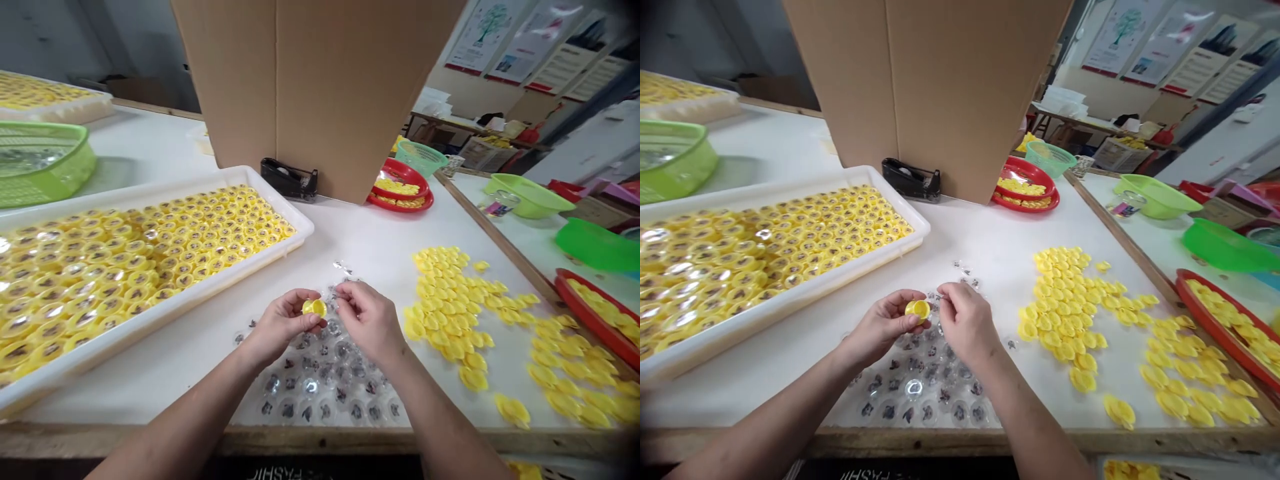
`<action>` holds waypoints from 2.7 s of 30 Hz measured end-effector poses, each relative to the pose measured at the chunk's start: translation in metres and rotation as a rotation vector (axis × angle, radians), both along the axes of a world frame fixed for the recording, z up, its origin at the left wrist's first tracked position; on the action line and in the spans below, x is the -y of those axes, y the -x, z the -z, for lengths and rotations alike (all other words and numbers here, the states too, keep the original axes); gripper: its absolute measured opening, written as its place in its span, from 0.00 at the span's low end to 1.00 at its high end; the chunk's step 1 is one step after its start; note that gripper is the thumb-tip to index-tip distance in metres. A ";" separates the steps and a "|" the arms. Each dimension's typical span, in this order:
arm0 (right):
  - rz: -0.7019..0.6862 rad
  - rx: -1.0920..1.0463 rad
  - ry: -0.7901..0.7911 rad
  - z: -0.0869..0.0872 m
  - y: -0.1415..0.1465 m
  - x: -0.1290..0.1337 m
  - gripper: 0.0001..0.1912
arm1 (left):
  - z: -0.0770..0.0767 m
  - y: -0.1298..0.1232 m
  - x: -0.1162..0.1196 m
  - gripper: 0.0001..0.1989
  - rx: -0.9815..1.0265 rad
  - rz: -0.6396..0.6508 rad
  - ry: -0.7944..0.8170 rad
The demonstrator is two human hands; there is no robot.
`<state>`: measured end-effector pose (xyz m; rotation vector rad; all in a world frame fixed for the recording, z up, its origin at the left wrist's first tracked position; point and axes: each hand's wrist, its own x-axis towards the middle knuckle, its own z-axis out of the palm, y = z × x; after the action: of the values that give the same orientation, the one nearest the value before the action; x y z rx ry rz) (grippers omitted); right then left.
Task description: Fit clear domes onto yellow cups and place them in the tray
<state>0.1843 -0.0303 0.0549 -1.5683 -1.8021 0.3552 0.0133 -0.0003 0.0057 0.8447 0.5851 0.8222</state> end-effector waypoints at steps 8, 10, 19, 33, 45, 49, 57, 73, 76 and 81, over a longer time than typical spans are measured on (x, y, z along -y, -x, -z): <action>-0.316 0.052 -0.122 -0.017 0.017 0.011 0.11 | 0.000 0.003 -0.001 0.17 0.161 -0.001 0.006; -0.345 0.021 -0.080 -0.022 0.013 0.010 0.08 | 0.000 0.004 0.000 0.17 0.165 0.022 0.020; -0.387 0.033 0.045 -0.032 0.001 0.011 0.16 | -0.001 0.010 0.001 0.20 0.167 0.209 -0.005; -0.359 0.019 0.119 -0.029 -0.003 0.017 0.14 | 0.000 0.003 0.003 0.20 0.131 0.224 0.068; -0.198 -0.039 0.096 -0.020 0.004 0.018 0.15 | 0.001 0.002 0.003 0.18 0.147 0.162 0.097; -0.207 -0.018 0.044 -0.018 0.003 0.020 0.12 | 0.003 0.001 0.004 0.19 0.146 0.120 0.074; -0.217 -0.126 0.119 -0.018 0.004 0.024 0.11 | 0.002 0.001 0.005 0.20 0.117 0.088 0.047; -0.194 -0.341 0.238 -0.010 0.003 0.026 0.11 | 0.002 0.000 0.006 0.18 0.133 0.132 0.007; -0.184 -0.278 0.193 -0.010 0.002 0.027 0.12 | 0.003 0.000 0.006 0.19 0.130 0.126 0.009; -0.181 -0.215 0.125 -0.011 0.002 0.029 0.11 | 0.002 0.000 0.006 0.19 0.122 0.118 0.021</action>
<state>0.1826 -0.0593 0.0654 -1.3928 -1.7846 0.7073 0.0135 -0.0065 0.0037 0.7968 0.4321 0.7533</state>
